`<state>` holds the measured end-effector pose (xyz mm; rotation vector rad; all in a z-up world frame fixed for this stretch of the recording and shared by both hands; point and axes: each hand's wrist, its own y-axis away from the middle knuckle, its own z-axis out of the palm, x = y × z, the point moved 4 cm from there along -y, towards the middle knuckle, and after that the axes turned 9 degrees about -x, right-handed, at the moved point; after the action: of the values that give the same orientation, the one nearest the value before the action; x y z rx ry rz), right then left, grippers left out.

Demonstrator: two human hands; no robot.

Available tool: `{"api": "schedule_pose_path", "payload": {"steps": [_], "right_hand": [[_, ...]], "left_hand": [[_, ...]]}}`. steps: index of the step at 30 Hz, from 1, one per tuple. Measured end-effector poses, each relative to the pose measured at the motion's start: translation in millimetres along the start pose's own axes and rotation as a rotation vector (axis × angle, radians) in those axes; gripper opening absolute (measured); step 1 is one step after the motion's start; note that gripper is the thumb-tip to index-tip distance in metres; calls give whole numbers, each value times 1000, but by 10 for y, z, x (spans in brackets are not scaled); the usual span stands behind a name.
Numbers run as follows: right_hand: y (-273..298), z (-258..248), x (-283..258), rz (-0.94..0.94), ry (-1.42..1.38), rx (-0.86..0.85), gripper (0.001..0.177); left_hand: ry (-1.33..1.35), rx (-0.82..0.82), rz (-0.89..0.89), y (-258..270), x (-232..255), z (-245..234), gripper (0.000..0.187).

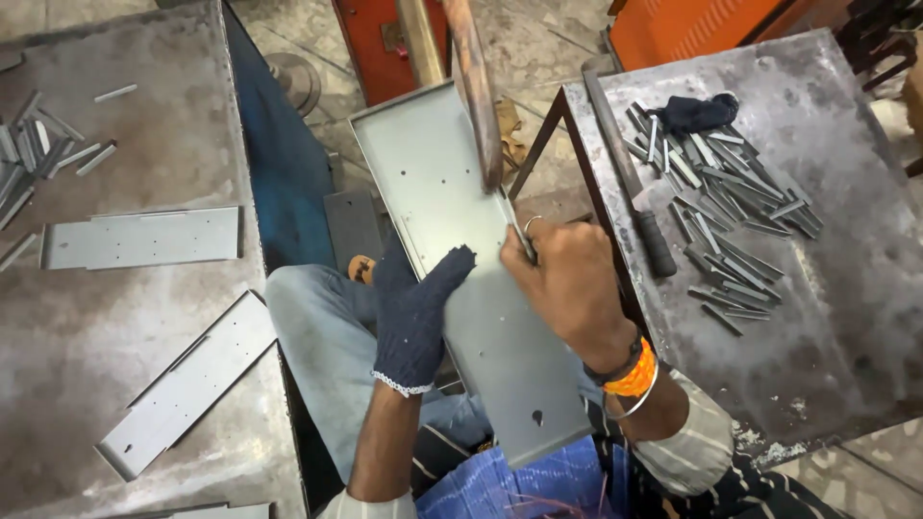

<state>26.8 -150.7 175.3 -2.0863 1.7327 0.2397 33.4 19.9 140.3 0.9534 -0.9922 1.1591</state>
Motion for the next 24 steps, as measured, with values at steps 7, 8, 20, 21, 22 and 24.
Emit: {"api": "schedule_pose_path", "payload": {"steps": [7,8,20,21,22,24], "right_hand": [[28,5,-51,16,75,11,36],[29,-46,-44,80,45,-45,36],[-201,-164,-35,28,-113,-202,33],[-243,-113,-7,0,-87,-191,22],[-255,-110,-9,-1,-88,-187,22],[-182,-102,-2,21,-107,-188,20]], "left_hand": [[-41,18,91,-30,-147,-56,33],[-3,5,85,-61,-110,-32,34],[103,-59,94,-743,82,-182,34],[98,-59,91,-765,118,-190,34],[96,-61,94,-805,121,-213,34],[68,-90,141,-793,87,-232,33]]}}
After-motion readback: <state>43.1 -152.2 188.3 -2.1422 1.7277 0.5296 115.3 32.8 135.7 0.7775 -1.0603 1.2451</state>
